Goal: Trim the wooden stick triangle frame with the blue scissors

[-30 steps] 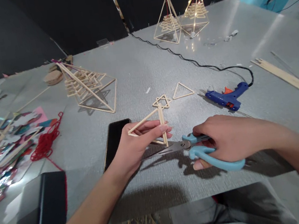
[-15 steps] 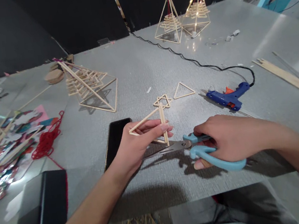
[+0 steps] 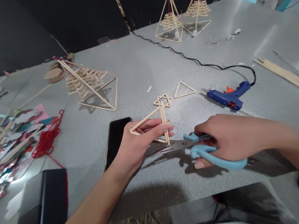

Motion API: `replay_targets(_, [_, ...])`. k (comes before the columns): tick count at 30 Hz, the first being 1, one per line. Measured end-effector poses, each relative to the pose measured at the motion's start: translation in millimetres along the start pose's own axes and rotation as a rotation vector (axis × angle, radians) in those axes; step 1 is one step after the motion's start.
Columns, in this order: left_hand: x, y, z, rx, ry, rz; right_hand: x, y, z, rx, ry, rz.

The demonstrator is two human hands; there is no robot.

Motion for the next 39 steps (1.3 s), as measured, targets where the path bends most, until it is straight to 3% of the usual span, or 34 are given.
replay_targets(39, [-3.5,1.7,3.2,-0.005,0.006,-0.016,0.2,-1.1,-0.1,-0.014,0.01,0.016])
Point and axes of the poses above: each hand's wrist, its own z-axis away from the middle knuckle, its own y-axis out of the palm, x = y × z, the point moved 7 cm from there along -z, towards the middle knuckle, and after that the axes turned 10 degrees about y, right-handed, at the moved point
